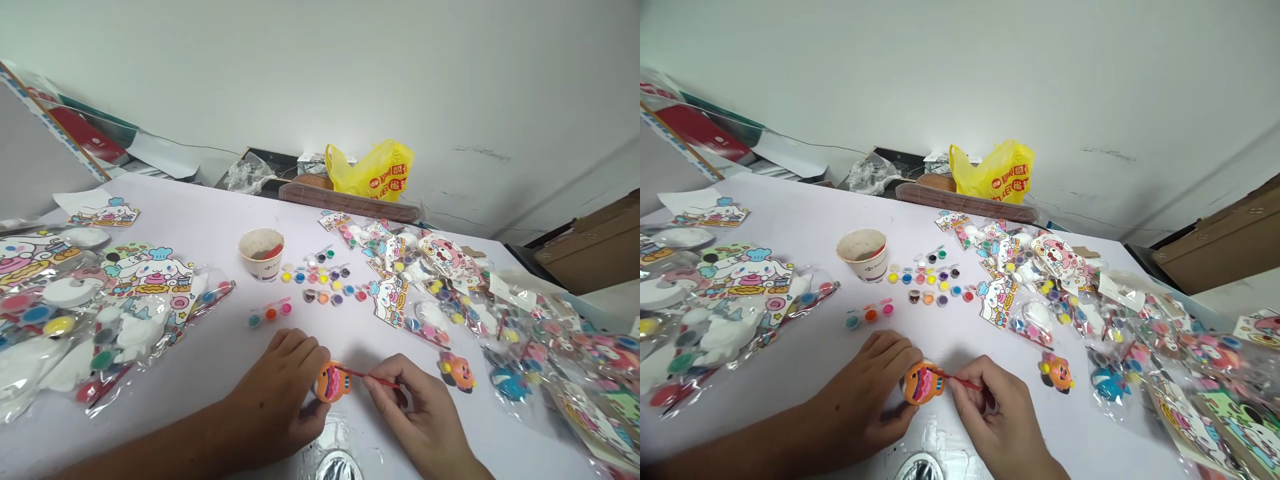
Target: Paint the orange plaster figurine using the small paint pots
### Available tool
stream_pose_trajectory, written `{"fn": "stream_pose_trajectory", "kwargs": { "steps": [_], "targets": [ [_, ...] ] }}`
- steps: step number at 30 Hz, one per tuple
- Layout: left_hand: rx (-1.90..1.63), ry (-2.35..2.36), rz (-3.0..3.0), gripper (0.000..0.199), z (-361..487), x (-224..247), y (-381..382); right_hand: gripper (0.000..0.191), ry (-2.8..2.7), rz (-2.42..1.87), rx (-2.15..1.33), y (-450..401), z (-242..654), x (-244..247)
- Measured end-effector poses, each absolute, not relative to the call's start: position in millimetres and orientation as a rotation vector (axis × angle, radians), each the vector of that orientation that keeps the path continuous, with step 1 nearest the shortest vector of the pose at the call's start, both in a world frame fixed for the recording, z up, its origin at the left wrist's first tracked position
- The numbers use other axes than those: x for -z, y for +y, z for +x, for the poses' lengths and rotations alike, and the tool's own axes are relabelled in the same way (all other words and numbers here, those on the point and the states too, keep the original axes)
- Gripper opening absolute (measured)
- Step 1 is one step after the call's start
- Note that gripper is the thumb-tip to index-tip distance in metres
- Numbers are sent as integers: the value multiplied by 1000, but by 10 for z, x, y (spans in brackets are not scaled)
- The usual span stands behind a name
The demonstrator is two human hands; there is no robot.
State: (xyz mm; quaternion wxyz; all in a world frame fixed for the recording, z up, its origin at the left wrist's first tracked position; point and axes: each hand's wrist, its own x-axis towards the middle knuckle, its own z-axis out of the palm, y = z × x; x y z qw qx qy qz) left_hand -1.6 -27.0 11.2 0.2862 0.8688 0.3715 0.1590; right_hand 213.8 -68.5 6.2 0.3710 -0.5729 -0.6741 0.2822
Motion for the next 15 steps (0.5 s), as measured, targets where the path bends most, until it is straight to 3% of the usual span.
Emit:
{"fn": "stream_pose_trajectory", "kwargs": {
  "steps": [15],
  "targets": [
    [-402,997,2342,22,-8,-125,-268,25,-1868,-1471,-770,-680,2208,-146]
  ]
}}
